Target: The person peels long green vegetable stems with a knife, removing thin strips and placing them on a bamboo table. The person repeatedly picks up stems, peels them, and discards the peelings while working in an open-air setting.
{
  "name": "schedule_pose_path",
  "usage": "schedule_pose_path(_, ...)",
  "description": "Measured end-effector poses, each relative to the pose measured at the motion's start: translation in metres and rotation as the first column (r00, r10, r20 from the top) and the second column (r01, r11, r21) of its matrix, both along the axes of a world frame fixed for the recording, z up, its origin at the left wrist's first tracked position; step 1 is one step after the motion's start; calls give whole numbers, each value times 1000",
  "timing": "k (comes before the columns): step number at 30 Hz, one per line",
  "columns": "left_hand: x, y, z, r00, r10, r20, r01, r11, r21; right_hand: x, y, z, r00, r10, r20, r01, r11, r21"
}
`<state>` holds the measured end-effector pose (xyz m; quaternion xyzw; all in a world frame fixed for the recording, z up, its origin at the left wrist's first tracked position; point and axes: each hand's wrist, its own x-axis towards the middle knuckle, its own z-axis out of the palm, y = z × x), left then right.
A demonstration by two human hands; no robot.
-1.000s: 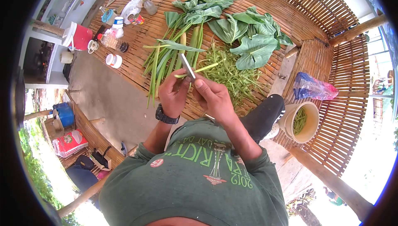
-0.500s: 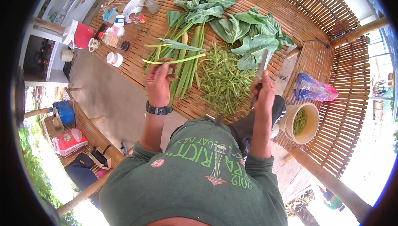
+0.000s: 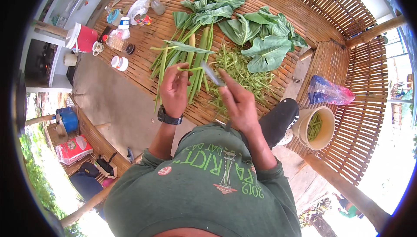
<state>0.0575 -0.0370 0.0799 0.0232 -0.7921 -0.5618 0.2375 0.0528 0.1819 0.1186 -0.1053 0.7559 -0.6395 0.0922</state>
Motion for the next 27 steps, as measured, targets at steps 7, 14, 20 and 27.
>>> schedule_pose_path(7,6,10,26,993,-17,-121,-30,926,-376,-4,-21,21,938,138,-318,-111,988,103)
schedule_pose_path(14,5,7,24,991,-38,-128,-18,913,-408,-8,-22,18,947,156,-279,-150,988,45)
schedule_pose_path(20,7,12,17,995,3,-97,-31,955,-296,-4,-20,16,982,188,-13,-188,971,-148)
schedule_pose_path(27,7,16,12,996,-76,-47,70,992,-104,-4,-16,5,848,331,414,-77,850,-522)
